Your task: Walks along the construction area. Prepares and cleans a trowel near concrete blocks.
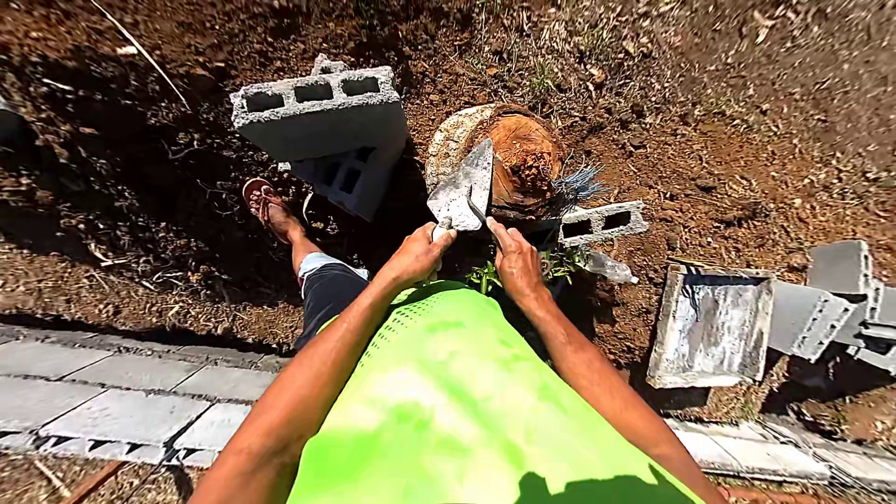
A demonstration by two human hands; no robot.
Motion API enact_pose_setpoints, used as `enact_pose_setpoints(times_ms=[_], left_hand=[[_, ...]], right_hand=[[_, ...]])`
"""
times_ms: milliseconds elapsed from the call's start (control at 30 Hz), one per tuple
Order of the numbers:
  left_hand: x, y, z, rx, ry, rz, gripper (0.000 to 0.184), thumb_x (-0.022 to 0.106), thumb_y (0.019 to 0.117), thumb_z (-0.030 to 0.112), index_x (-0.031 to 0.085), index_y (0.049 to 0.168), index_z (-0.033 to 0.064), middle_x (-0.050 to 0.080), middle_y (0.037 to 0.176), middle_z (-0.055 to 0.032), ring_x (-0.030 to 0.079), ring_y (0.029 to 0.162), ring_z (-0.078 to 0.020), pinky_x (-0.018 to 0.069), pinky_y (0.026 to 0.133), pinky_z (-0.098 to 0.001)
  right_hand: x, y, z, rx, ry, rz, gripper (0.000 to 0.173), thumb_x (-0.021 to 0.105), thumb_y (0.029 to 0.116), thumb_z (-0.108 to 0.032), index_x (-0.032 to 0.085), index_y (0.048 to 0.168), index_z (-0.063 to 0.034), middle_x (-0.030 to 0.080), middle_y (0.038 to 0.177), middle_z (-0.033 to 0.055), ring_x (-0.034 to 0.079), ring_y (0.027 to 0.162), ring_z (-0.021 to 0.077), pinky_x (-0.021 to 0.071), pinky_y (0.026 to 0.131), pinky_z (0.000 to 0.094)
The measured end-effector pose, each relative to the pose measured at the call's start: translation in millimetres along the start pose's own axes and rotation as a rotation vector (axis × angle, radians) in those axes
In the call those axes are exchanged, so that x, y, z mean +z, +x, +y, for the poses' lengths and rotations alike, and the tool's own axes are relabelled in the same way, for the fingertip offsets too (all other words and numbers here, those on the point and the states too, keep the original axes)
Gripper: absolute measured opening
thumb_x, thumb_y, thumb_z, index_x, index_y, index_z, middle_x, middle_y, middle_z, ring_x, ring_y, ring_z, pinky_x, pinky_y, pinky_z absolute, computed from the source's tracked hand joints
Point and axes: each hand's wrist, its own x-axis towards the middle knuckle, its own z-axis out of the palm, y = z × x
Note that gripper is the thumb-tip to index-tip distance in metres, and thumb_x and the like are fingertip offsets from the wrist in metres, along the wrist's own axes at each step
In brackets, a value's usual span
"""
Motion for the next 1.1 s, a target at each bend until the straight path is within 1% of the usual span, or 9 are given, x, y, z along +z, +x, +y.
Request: enact_pose_setpoints(times_ms=[100, 233, 400, 533, 633, 767, 933, 1000, 1100], left_hand=[[3, 1, 1, -0.024, 0.057, 0.018, 0.044, 0.044, 0.109, 0.047, 0.052, 0.122, 0.0061, 0.059, 0.073, -0.0119, 0.06, 0.055, -0.0237, 0.055, 0.054, -0.0402], [9, -5, 8, -0.065, 0.079, 0.026, 0.046, 0.042, 0.1088, 0.051, 0.051, 0.125, 0.0079, 0.058, 0.072, -0.0114, 0.061, 0.054, -0.0235, 0.0557, 0.054, -0.0398], [7, -5, 12, -0.034, 0.104, 0.019, 0.05, 0.041, 0.1092, 0.05, 0.051, 0.126, 0.0041, 0.062, 0.077, -0.0147, 0.065, 0.06, -0.0269, 0.0584, 0.058, -0.0449], [9, -6, 12, -0.045, 0.113, 0.016, 0.05, 0.039, 0.1095, 0.05, 0.05, 0.126, 0.0047, 0.061, 0.077, -0.0142, 0.064, 0.06, -0.026, 0.0579, 0.059, -0.0442], [8, -7, 13, -0.045, 0.107, 0.015, 0.05, 0.04, 0.1094, 0.05, 0.05, 0.126, 0.0049, 0.062, 0.078, -0.0143, 0.065, 0.059, -0.0259, 0.0582, 0.058, -0.0435], [1, -1, 9, -0.037, 0.138, 0.004, 0.047, 0.043, 0.1087, 0.049, 0.051, 0.125, 0.005, 0.062, 0.077, -0.0137, 0.064, 0.059, -0.0257, 0.0574, 0.058, -0.0436], [-7, 10, -4, -0.03, 0.208, 0.008, 0.043, 0.049, 0.1078, 0.045, 0.051, 0.125, 0.0052, 0.062, 0.079, -0.0152, 0.063, 0.06, -0.0271, 0.0573, 0.059, -0.0454], [-8, 12, -6, -0.026, 0.232, 0.015, 0.044, 0.049, 0.1081, 0.045, 0.051, 0.126, 0.0049, 0.062, 0.079, -0.0157, 0.064, 0.059, -0.0272, 0.0575, 0.059, -0.045], [-8, 14, -6, -0.033, 0.269, 0.02, 0.045, 0.048, 0.1083, 0.045, 0.05, 0.129, 0.0053, 0.062, 0.081, -0.0164, 0.064, 0.06, -0.0279, 0.0576, 0.059, -0.046]], right_hand=[[-9, 18, 8, 0.007, 0.003, 0.013, 0.048, 0.05, 0.1021, -0.006, 0.058, 0.147, -0.02, 0.068, 0.113, 0.0241, 0.07, 0.089, 0.0435, 0.0565, 0.074, 0.0614], [-30, 65, -4, 0.089, -0.005, 0.054, 0.047, 0.049, 0.1022, -0.009, 0.059, 0.146, -0.0231, 0.069, 0.119, 0.0199, 0.07, 0.102, 0.0406, 0.0554, 0.085, 0.0601], [-10, 13, 1, 0.057, 0.09, 0.116, 0.042, 0.046, 0.1071, -0.013, 0.056, 0.148, -0.0189, 0.067, 0.112, 0.0224, 0.07, 0.092, 0.0412, 0.0582, 0.075, 0.0598], [-21, 63, -7, 0.093, 0.106, 0.118, 0.043, 0.046, 0.1041, -0.009, 0.06, 0.144, -0.0154, 0.069, 0.122, 0.0206, 0.069, 0.108, 0.0399, 0.0552, 0.091, 0.0593], [-25, 68, -15, 0.083, 0.094, 0.131, 0.044, 0.048, 0.1035, -0.009, 0.059, 0.146, -0.0165, 0.07, 0.119, 0.0206, 0.07, 0.104, 0.04, 0.0559, 0.088, 0.0588], [-3, 8, 4, -0.016, 0.039, 0.073, 0.048, 0.051, 0.1027, -0.006, 0.055, 0.15, -0.0173, 0.067, 0.109, 0.0223, 0.07, 0.085, 0.0397, 0.0587, 0.071, 0.0572], [-17, 38, 14, -0.015, -0.002, 0.119, 0.046, 0.049, 0.1025, -0.006, 0.061, 0.145, -0.0185, 0.07, 0.113, 0.0216, 0.071, 0.094, 0.0408, 0.0569, 0.078, 0.0594], [-10, 47, 1, -0.029, -0.026, 0.124, 0.047, 0.049, 0.1011, -0.005, 0.06, 0.145, -0.0171, 0.07, 0.111, 0.0213, 0.071, 0.091, 0.0399, 0.0574, 0.077, 0.0574], [10, 36, -15, -0.143, -0.065, -0.057, 0.052, 0.055, 0.0964, 0.0, 0.061, 0.145, -0.0187, 0.068, 0.109, 0.0224, 0.071, 0.084, 0.0411, 0.0576, 0.072, 0.0588]])
